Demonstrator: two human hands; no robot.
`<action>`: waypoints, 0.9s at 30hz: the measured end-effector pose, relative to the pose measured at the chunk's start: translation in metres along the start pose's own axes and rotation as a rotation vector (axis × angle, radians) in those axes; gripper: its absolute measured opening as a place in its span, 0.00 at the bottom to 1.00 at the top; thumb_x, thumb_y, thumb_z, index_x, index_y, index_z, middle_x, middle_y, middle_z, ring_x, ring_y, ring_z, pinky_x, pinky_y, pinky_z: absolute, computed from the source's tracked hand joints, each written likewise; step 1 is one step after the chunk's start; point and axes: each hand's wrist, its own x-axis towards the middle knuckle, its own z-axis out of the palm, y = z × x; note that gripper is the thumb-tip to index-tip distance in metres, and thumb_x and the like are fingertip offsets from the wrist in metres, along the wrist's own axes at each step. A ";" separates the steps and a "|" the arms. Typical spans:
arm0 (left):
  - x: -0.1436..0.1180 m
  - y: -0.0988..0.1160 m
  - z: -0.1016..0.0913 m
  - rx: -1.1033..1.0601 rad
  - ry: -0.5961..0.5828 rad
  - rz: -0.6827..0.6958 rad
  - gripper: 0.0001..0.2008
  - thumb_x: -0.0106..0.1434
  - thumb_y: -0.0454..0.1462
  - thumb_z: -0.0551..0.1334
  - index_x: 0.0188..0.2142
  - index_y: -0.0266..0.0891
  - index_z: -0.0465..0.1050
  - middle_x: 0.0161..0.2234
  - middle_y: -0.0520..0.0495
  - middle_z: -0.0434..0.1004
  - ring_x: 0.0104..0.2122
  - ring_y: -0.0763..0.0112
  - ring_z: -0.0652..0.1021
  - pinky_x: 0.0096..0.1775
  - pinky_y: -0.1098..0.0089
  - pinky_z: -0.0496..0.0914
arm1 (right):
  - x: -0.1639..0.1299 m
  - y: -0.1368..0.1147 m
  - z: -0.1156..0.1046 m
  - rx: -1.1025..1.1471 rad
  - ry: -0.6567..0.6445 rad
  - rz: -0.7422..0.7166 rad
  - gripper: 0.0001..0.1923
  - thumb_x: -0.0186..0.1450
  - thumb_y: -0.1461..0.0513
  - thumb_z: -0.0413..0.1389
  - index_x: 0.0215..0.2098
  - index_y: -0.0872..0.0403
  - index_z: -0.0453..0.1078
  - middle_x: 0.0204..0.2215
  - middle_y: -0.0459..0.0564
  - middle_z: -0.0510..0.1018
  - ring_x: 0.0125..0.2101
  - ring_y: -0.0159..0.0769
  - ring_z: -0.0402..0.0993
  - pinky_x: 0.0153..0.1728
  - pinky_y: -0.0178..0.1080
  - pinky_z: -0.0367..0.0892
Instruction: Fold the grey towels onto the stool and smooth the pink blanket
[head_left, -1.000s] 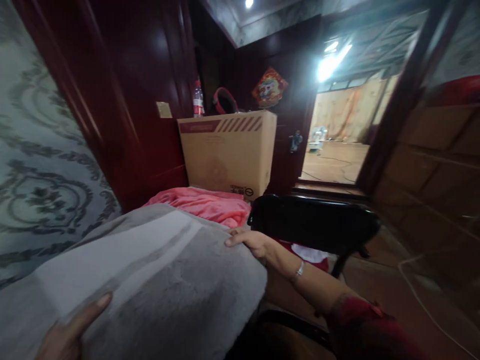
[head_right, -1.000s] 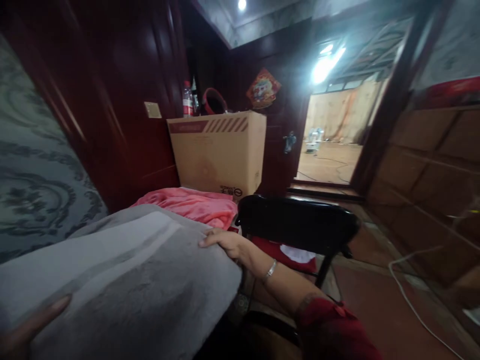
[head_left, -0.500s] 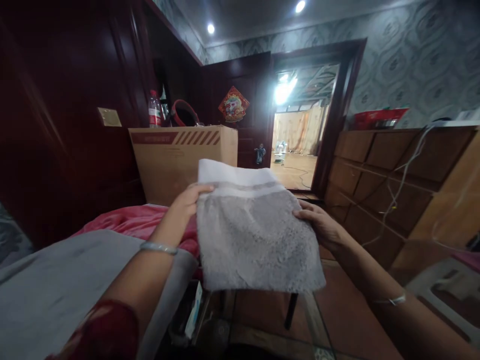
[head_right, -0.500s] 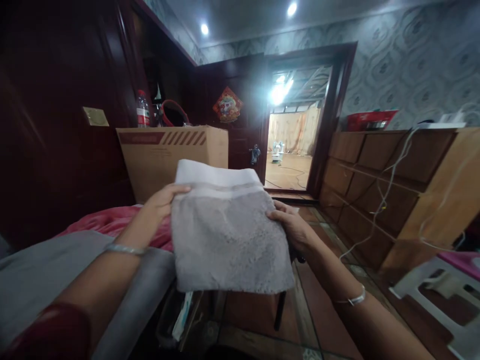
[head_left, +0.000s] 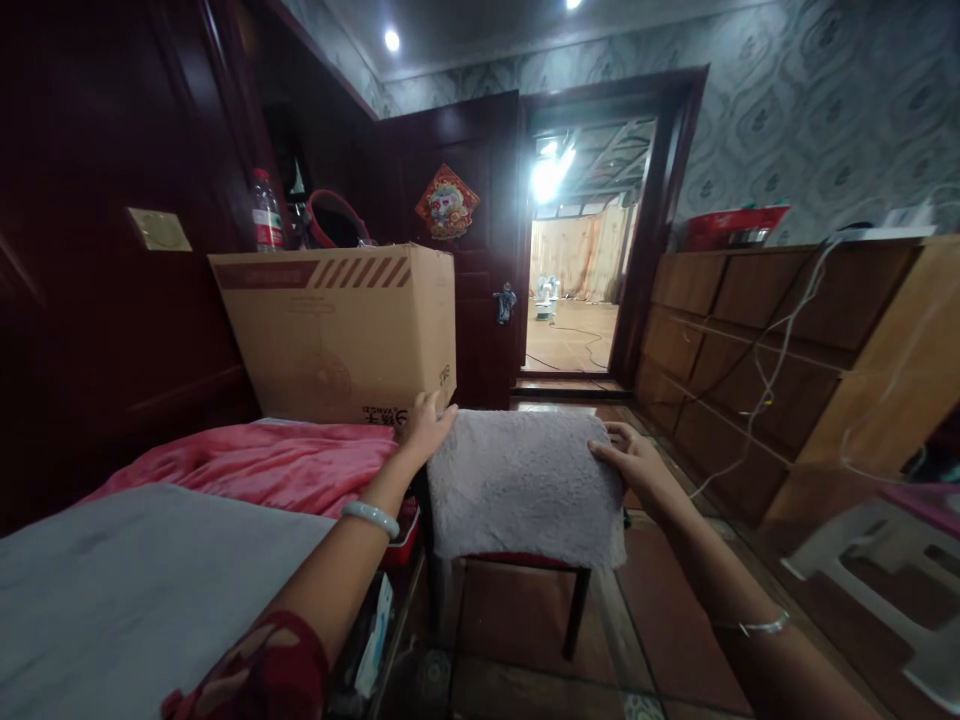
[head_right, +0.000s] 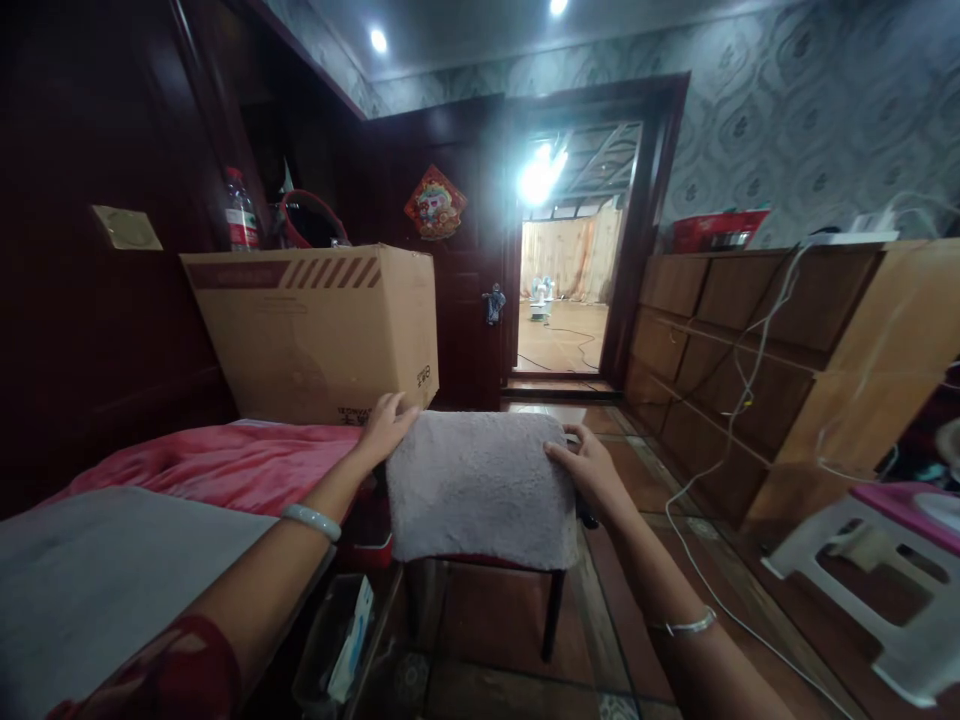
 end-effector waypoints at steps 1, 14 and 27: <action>-0.004 -0.004 -0.002 0.015 0.078 -0.026 0.17 0.58 0.41 0.64 0.46 0.36 0.75 0.52 0.34 0.75 0.56 0.51 0.73 0.60 0.52 0.64 | -0.001 0.004 0.001 -0.010 0.025 -0.027 0.31 0.52 0.47 0.64 0.49 0.54 0.68 0.29 0.50 0.79 0.28 0.43 0.76 0.26 0.39 0.67; -0.082 -0.018 0.010 -0.642 -0.067 -0.338 0.23 0.49 0.47 0.68 0.41 0.36 0.77 0.38 0.42 0.83 0.40 0.58 0.80 0.42 0.64 0.73 | -0.021 -0.001 0.019 0.074 0.111 -0.204 0.40 0.55 0.44 0.63 0.60 0.55 0.65 0.29 0.48 0.78 0.28 0.40 0.73 0.28 0.38 0.66; -0.052 -0.012 -0.003 -0.406 -0.031 -0.264 0.20 0.51 0.48 0.66 0.37 0.35 0.78 0.36 0.42 0.83 0.37 0.57 0.80 0.36 0.64 0.72 | -0.019 -0.007 0.022 -0.204 0.293 -0.325 0.27 0.63 0.46 0.53 0.52 0.53 0.73 0.29 0.47 0.74 0.27 0.38 0.65 0.32 0.39 0.63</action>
